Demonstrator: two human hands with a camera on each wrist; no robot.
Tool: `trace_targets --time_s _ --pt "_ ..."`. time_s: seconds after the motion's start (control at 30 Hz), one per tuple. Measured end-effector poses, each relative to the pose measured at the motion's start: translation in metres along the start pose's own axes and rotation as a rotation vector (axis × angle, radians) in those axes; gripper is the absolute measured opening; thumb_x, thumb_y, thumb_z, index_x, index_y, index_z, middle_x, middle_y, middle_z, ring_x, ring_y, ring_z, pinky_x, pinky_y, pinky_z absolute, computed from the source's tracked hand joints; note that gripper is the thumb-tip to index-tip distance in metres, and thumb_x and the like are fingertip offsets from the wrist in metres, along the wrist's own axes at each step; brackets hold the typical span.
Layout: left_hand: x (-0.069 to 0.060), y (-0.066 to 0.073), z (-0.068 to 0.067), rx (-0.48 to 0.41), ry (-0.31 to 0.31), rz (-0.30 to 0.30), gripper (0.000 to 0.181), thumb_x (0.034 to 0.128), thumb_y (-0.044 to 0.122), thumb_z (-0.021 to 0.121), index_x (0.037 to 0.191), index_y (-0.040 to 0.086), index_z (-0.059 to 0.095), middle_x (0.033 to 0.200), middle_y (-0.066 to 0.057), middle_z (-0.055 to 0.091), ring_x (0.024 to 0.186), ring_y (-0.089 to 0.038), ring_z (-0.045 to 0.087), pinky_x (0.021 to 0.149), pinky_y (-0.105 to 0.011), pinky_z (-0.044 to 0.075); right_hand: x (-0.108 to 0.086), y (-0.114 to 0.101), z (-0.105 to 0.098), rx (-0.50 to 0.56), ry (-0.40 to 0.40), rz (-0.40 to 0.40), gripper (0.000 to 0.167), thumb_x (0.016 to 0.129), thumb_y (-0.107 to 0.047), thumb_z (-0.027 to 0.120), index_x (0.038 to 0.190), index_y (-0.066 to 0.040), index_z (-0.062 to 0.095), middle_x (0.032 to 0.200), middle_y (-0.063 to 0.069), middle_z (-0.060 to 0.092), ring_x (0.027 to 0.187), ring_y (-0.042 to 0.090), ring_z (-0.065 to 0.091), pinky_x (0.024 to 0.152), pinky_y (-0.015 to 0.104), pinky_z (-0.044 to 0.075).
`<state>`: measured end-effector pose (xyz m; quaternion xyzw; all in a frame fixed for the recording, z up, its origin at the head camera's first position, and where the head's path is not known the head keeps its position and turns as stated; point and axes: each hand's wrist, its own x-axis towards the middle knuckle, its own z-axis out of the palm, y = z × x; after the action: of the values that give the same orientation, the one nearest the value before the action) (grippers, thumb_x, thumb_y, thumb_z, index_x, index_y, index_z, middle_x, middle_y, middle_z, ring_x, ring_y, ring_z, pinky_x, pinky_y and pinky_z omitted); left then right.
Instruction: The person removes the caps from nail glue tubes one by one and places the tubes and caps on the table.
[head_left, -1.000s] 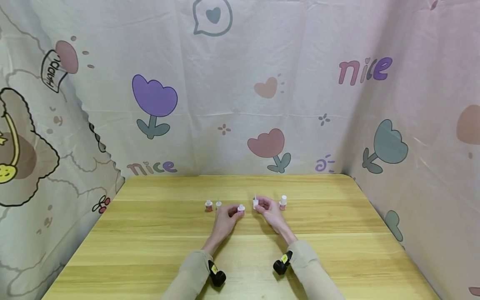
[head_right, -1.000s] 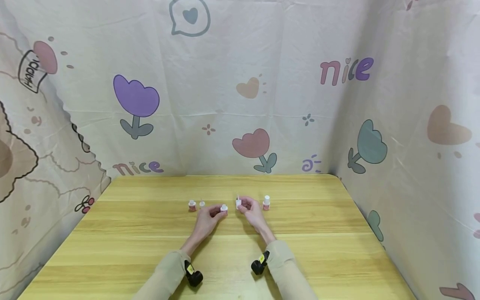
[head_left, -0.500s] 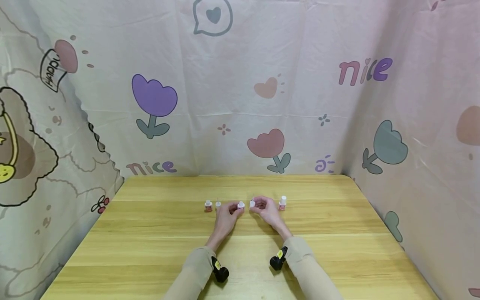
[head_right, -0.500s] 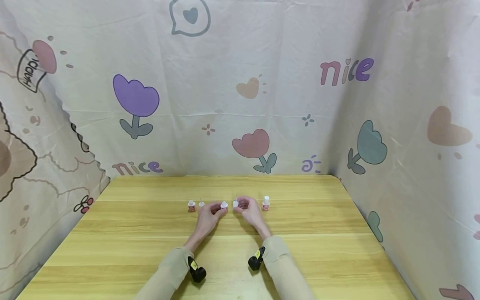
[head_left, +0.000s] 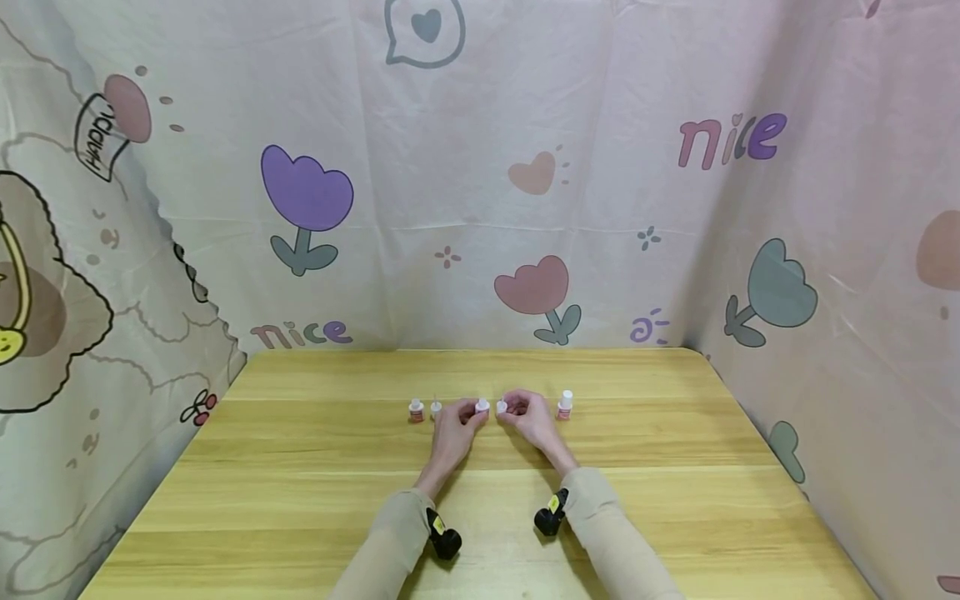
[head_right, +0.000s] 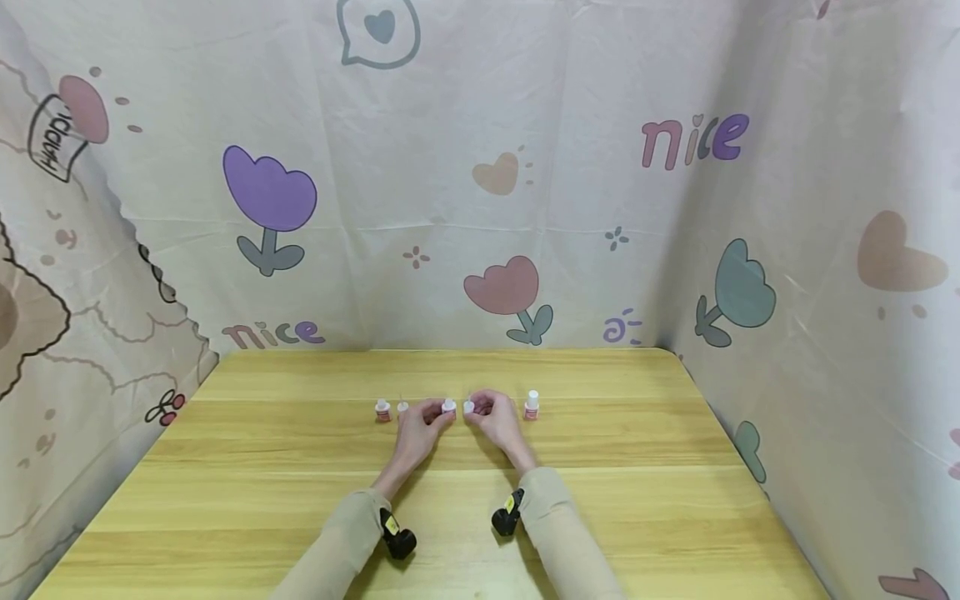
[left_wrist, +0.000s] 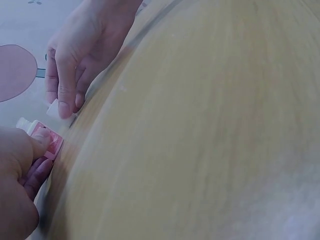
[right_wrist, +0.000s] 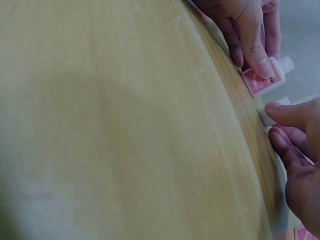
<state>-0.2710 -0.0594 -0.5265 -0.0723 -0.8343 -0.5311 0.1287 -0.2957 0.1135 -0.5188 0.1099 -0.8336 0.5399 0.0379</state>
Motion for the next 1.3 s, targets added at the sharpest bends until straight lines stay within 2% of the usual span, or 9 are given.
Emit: trace_targets --time_s 0.67,0.93,1.13,1.3 --pt "0.0025 0.0007 0.0027 -0.021 0.009 -0.024 0.025 0.0913 0.010 0.074 0.115 0.002 0.072 0.103 -0.014 0.077 0.090 -0.023 0.073 0.077 -0.030 0.059 0.0014 -0.0035 0.0057 0.014 0.012 0.006 0.025 0.080 0.008 0.077 0.104 0.006 0.070 0.090 0.020 0.073 0.075 0.012 0.062 0.066 0.014 0.050" --pt "0.0011 -0.0004 0.0027 -0.032 0.010 0.000 0.027 0.0905 0.007 0.074 0.116 0.000 0.072 0.106 -0.015 0.077 0.090 -0.023 0.073 0.077 -0.030 0.059 -0.0002 -0.0030 0.0056 0.010 0.006 0.011 0.030 0.079 0.007 0.078 0.107 0.006 0.069 0.093 0.021 0.073 0.076 0.013 0.063 0.067 0.015 0.050" --pt "-0.0009 -0.0002 0.0021 -0.034 0.008 0.005 0.033 0.0908 0.008 0.074 0.122 -0.001 0.069 0.113 -0.017 0.076 0.094 -0.026 0.074 0.081 -0.035 0.060 -0.0008 -0.0011 0.0053 0.071 0.013 -0.001 0.037 0.078 0.010 0.077 0.113 0.008 0.067 0.098 0.025 0.072 0.079 0.017 0.065 0.068 0.014 0.050" --pt "-0.0031 0.0014 0.0012 -0.058 0.019 0.007 0.042 0.0901 0.007 0.074 0.128 -0.007 0.062 0.122 -0.024 0.071 0.103 -0.035 0.073 0.088 -0.041 0.060 -0.0035 0.0016 0.0045 0.125 0.032 -0.032 0.040 0.078 0.010 0.078 0.116 0.010 0.065 0.102 0.029 0.070 0.081 0.025 0.067 0.069 0.015 0.051"
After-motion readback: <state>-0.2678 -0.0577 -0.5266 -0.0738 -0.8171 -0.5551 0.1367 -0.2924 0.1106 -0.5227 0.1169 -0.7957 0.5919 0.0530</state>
